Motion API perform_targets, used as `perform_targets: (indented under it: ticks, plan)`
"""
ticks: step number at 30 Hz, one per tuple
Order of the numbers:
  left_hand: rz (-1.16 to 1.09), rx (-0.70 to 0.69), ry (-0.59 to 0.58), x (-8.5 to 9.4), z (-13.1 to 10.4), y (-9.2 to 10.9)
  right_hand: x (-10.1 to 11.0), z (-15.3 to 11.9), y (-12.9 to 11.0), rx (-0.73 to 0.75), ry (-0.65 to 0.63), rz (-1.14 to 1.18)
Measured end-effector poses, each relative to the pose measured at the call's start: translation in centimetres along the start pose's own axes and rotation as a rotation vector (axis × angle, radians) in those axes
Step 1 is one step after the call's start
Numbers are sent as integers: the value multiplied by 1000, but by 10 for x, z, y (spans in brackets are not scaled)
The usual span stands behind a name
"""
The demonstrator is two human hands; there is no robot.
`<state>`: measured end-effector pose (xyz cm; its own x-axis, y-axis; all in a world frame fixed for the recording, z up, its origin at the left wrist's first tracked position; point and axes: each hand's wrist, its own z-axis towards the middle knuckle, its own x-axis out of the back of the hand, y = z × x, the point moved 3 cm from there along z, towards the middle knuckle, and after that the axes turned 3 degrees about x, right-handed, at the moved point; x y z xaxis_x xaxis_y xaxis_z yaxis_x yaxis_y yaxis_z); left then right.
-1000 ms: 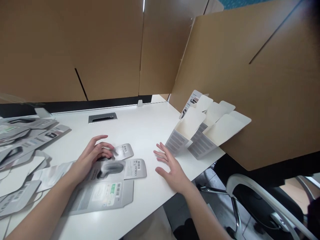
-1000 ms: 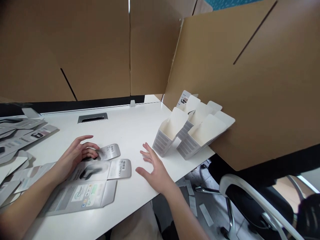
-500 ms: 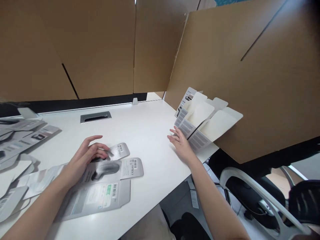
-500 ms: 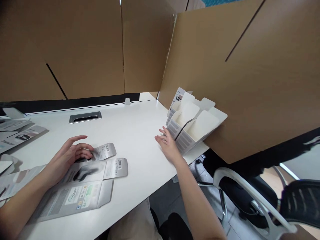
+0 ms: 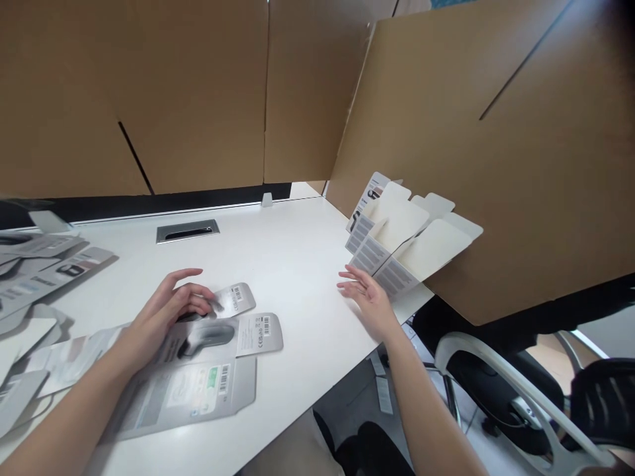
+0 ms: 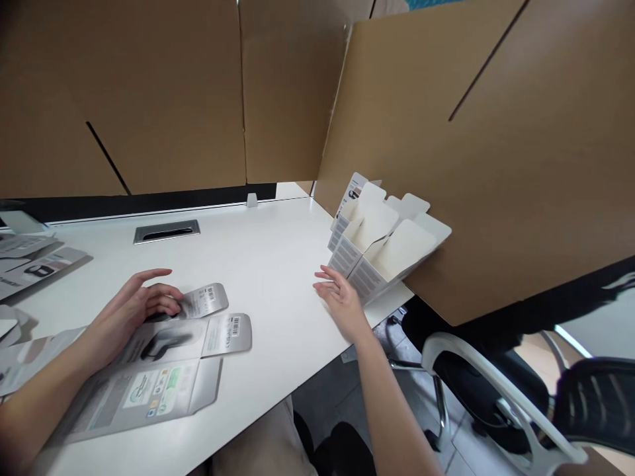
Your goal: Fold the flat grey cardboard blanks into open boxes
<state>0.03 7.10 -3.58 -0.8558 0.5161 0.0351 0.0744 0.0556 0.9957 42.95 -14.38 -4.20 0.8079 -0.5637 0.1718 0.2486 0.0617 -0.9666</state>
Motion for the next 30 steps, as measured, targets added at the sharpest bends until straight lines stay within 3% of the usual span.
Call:
perform_targets:
  ticks: [9, 14, 17, 22, 26, 30]
  plan:
    - [54, -63, -80, 0, 0, -3, 10, 8, 13, -43, 76, 30]
    - [109, -102, -85, -7, -5, 11, 1, -1, -2, -60, -48, -88]
    - [90, -117, -90, -13, -7, 15, -27, -11, -29, -23, -255, -132]
    - [104, -132, -122, -20, -7, 14, -107, -17, -85, 20, -741, -196]
    - [108, -123, -32, -17, -5, 10, -164, -1, -105, 141, -875, -329]
    - [103, -145, 134, -10, -3, 10, -195, 13, -98, 226, -969, -595]
